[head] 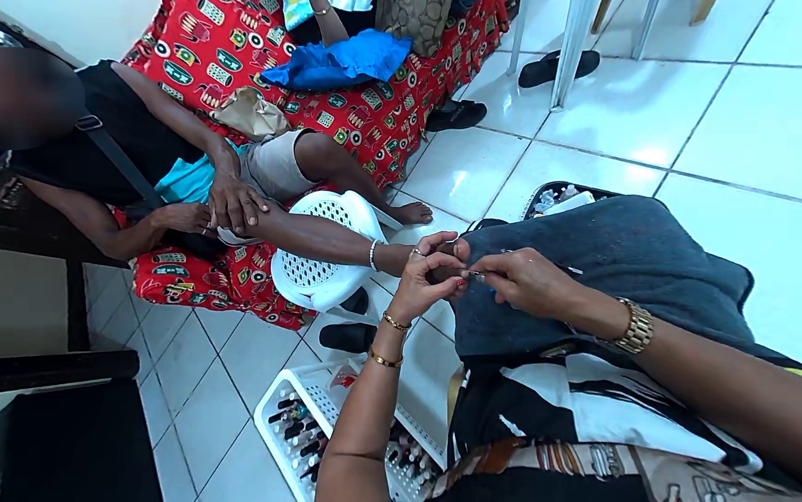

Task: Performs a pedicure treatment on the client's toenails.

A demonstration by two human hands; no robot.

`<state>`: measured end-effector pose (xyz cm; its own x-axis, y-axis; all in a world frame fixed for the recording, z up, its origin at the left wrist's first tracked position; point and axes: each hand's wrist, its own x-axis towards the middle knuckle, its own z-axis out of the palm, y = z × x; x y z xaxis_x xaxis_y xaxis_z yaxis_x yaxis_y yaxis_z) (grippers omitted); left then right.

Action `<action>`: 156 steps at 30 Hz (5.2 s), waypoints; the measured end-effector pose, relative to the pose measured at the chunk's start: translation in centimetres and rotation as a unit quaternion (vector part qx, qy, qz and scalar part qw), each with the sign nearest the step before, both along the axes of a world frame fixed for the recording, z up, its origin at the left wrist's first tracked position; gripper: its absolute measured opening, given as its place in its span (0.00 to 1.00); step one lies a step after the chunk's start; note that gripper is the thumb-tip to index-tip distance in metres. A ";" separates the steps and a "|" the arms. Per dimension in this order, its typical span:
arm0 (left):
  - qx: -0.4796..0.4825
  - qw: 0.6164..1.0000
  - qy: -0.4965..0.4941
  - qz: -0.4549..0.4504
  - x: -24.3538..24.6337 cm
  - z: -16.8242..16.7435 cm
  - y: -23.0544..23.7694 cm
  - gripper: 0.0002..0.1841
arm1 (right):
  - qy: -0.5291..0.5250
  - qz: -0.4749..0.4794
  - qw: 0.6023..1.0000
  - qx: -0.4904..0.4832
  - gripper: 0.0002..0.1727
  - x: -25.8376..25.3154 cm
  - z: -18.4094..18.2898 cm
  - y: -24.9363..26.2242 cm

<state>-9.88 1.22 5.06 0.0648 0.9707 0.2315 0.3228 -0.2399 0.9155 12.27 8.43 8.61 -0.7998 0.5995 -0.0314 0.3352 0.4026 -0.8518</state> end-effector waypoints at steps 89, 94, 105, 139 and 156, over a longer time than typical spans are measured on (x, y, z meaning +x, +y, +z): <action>-0.017 0.996 0.091 0.003 0.2 1.7 0.5 0.12 | 0.238 0.137 0.892 -0.358 0.19 -2.2 -0.3 3.6; -0.050 0.995 0.081 -0.004 0.1 1.3 0.2 0.11 | 0.135 0.202 0.946 -0.215 0.09 0.2 0.5 6.2; -0.009 0.998 0.041 -0.037 -1.0 0.2 0.4 0.09 | 0.080 0.228 0.969 0.057 0.11 -0.3 -0.5 7.5; 0.024 0.994 0.077 -0.069 -1.8 0.3 0.7 0.10 | 0.074 0.319 0.922 0.209 0.08 -3.1 1.1 8.1; 0.025 0.996 0.072 -0.055 -1.3 0.5 0.5 0.10 | 0.034 0.300 0.918 0.258 0.13 -1.7 1.7 7.1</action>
<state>-11.15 1.71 5.58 0.2055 0.9434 0.2603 0.4190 -0.3251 0.8478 10.58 15.49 10.32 -0.9805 -0.0277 0.1947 -0.1247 0.8532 -0.5064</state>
